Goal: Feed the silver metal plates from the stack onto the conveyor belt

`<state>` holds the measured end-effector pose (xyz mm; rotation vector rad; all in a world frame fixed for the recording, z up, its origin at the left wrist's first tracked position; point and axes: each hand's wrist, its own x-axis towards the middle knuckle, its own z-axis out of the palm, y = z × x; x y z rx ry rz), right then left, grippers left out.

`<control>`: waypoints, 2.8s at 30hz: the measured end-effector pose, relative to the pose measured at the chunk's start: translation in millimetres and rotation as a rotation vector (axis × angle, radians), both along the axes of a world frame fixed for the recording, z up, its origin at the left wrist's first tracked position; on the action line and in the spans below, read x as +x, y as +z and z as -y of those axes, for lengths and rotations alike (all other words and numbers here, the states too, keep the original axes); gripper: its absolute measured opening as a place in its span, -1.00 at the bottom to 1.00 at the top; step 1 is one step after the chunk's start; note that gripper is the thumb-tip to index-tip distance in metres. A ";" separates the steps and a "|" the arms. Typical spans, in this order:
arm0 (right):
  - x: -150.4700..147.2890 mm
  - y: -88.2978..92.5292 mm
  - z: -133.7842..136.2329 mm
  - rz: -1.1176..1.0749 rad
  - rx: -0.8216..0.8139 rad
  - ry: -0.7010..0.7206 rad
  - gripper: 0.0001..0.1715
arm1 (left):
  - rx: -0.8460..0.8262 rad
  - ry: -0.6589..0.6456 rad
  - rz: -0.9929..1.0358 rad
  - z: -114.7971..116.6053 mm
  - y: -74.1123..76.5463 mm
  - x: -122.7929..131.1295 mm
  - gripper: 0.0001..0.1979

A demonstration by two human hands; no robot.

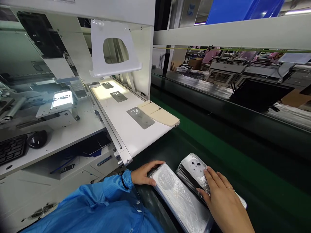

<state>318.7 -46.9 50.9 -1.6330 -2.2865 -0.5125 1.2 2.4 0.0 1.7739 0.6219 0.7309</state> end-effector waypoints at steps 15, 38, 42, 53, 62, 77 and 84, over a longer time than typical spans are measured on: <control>6.1 2.5 4.1 -0.014 -0.072 0.061 -0.29 | -0.004 0.009 0.002 0.0 -1.6 -0.1 0.04; 4.3 -14.9 3.3 -0.176 -0.076 0.006 -0.45 | -0.014 0.013 -0.007 0.5 -3.6 0.2 0.01; 9.1 -14.1 4.8 -0.186 -0.083 0.016 -0.43 | 0.000 0.004 0.004 0.5 -3.1 0.1 0.00; -6.6 26.3 11.0 -0.011 -0.074 0.023 -0.43 | -0.008 0.008 0.002 1.0 -1.5 0.0 0.02; -26.5 48.8 23.2 0.181 0.057 -0.020 -0.47 | -0.016 -0.003 0.030 -0.9 -10.3 0.4 -0.02; -31.1 72.1 29.0 0.031 0.365 -0.145 -0.70 | -0.099 -0.042 0.115 0.3 -26.4 1.3 -0.08; -25.5 67.0 29.1 0.035 0.288 -0.278 -0.50 | -0.085 -0.046 0.120 0.2 -24.0 1.4 -0.09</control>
